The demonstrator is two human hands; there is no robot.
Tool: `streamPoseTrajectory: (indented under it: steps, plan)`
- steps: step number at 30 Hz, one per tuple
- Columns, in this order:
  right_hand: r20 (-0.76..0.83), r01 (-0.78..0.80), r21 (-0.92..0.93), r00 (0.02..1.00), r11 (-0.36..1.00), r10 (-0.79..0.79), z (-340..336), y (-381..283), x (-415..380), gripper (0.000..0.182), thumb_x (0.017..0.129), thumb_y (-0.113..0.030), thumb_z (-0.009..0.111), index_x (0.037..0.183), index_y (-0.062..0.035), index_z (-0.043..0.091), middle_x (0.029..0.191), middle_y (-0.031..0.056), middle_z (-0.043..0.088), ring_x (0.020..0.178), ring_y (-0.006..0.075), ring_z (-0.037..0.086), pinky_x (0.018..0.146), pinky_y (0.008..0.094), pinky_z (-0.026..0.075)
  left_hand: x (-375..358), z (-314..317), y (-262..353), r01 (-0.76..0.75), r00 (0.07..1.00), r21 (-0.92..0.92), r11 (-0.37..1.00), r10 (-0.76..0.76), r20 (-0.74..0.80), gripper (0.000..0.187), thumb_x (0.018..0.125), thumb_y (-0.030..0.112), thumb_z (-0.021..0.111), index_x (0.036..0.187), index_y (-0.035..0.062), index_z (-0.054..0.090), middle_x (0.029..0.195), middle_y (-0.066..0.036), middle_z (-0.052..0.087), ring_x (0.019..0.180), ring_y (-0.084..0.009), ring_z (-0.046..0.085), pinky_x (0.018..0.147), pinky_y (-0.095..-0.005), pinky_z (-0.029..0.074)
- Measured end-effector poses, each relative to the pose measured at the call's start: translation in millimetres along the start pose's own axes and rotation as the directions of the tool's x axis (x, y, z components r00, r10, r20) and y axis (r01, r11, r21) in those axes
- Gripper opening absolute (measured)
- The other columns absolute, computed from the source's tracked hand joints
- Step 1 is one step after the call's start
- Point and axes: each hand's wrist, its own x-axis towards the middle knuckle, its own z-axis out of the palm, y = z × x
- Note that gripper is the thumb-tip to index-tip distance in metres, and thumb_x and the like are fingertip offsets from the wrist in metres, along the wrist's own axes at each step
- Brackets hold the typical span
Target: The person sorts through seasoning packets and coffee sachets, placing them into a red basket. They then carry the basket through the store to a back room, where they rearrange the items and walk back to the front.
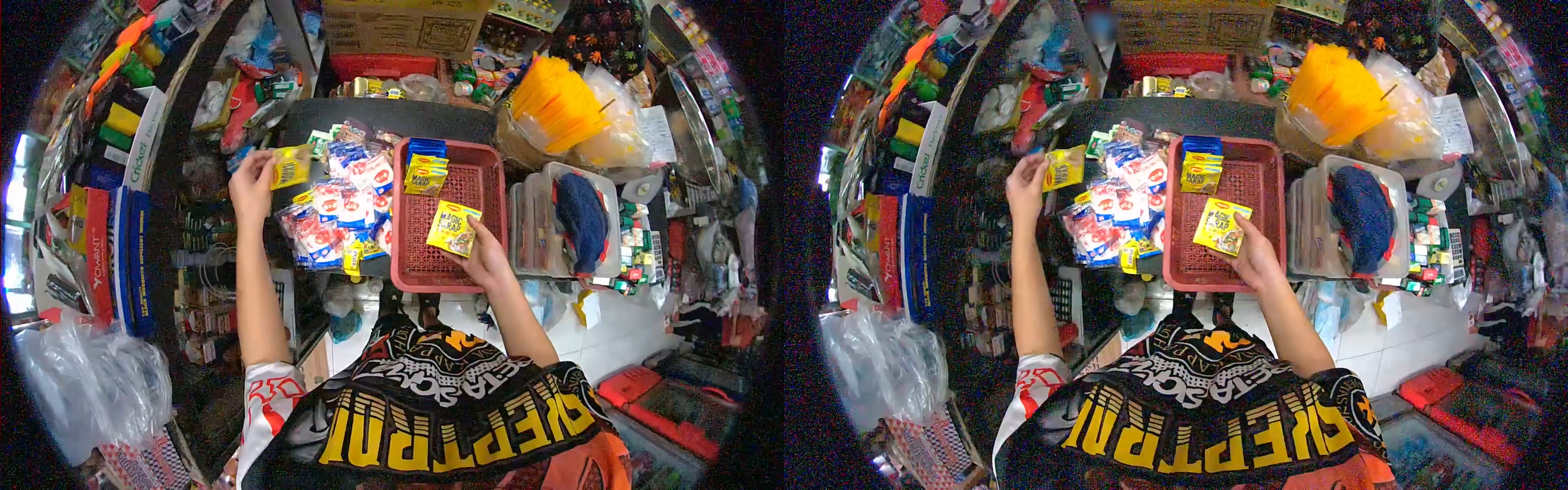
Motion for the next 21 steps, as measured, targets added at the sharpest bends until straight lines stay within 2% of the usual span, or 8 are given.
streamPoseTrajectory:
  steps: [3, 6, 8, 10, 12, 14, 18, 21]
  plan:
    - [0.048, 0.022, -0.072, 0.999, 0.997, -0.019, 6, -3, -4, 0.038, 0.085, -0.029, 0.038, 0.113, -0.004, 0.038, 0.107, 0.0103, 0.051, 0.097, 0.022, 0.05, 0.084, 0.0407, 0.04, -16, 13, 87, -0.075, 0.943, -0.096, 0.993, 0.102, 0.316, 0.014, 0.073, 0.009, 0.056, 0.084, -0.0004, 0.058, 0.073, -0.007, 0.06, 0.066, -0.0104, 0.056, 0.061, -0.0236, 0.044]
    - [0.119, 0.05, -0.117, 0.992, 0.992, -0.036, 11, -3, -6, 0.038, 0.086, -0.03, 0.036, 0.114, -0.0035, 0.037, 0.108, 0.0104, 0.05, 0.098, 0.0209, 0.05, 0.084, 0.0376, 0.04, -40, 43, 140, -0.235, 0.739, -0.165, 0.958, 0.286, 0.609, 0.012, 0.071, 0.006, 0.058, 0.08, -0.0013, 0.059, 0.077, -0.007, 0.061, 0.068, -0.0115, 0.057, 0.063, -0.0243, 0.044]
    - [0.203, 0.1, -0.115, 0.976, 0.988, -0.075, 12, 0, -9, 0.033, 0.085, -0.02, 0.042, 0.113, -0.003, 0.037, 0.102, 0.0094, 0.052, 0.094, 0.0194, 0.052, 0.082, 0.0348, 0.042, -57, 75, 143, -0.131, 0.619, -0.234, 0.963, 0.263, 0.74, 0.013, 0.071, 0.008, 0.058, 0.08, -0.0009, 0.06, 0.077, -0.008, 0.061, 0.07, -0.0148, 0.058, 0.065, -0.0257, 0.045]
    - [0.283, 0.166, -0.201, 0.953, 0.965, -0.105, 15, -1, -15, 0.034, 0.08, -0.012, 0.05, 0.111, -0.0024, 0.039, 0.101, 0.0079, 0.052, 0.094, 0.0169, 0.051, 0.083, 0.0315, 0.041, -66, 104, 140, -0.238, 0.59, -0.214, 0.947, 0.316, 0.743, 0.013, 0.07, 0.009, 0.059, 0.078, -0.001, 0.06, 0.074, -0.007, 0.061, 0.072, -0.0165, 0.059, 0.067, -0.0263, 0.045]
    - [0.363, 0.272, -0.439, 0.926, 0.856, -0.108, 13, -1, -14, 0.039, 0.074, -0.006, 0.057, 0.109, -0.0021, 0.04, 0.1, 0.0065, 0.052, 0.092, 0.0152, 0.051, 0.08, 0.03, 0.042, -71, 122, 138, -0.198, 0.628, -0.177, 0.964, 0.264, 0.732, 0.016, 0.069, 0.01, 0.06, 0.081, -0.0007, 0.06, 0.076, -0.008, 0.061, 0.073, -0.0175, 0.059, 0.068, -0.0267, 0.045]
    - [0.323, 0.209, -0.429, 0.944, 0.879, -0.067, 16, -5, -17, 0.043, 0.07, -0.003, 0.061, 0.108, -0.0019, 0.041, 0.1, 0.0057, 0.053, 0.091, 0.0146, 0.052, 0.079, 0.0294, 0.042, -75, 133, 132, -0.151, 0.658, -0.147, 0.978, 0.21, 0.723, 0.019, 0.069, 0.011, 0.061, 0.084, -0.0004, 0.059, 0.078, -0.009, 0.061, 0.075, -0.0185, 0.059, 0.069, -0.0271, 0.046]
    - [0.251, 0.164, -0.451, 0.967, 0.877, -0.051, 6, -5, -7, 0.043, 0.07, 0.0, 0.059, 0.108, -0.0023, 0.041, 0.099, 0.0059, 0.053, 0.09, 0.0146, 0.052, 0.078, 0.0287, 0.043, -83, 141, 120, -0.041, 0.733, -0.173, 0.984, 0.148, 0.664, 0.076, 0.06, 0.01, 0.07, 0.122, 0.0057, 0.027, 0.104, -0.014, 0.051, 0.092, -0.0237, 0.054, 0.079, -0.0312, 0.043]
    - [0.296, 0.298, -0.481, 0.94, 0.825, -0.167, -1, 0, 4, 0.046, 0.07, 0.002, 0.056, 0.112, -0.0039, 0.038, 0.1, 0.0057, 0.051, 0.091, 0.0133, 0.05, 0.078, 0.0274, 0.042, -84, 143, 96, -0.212, 0.676, -0.008, 0.977, 0.153, 0.721, 0.063, 0.058, 0.017, 0.069, 0.114, 0.0054, 0.042, 0.101, -0.014, 0.054, 0.088, -0.0236, 0.055, 0.075, -0.031, 0.044]
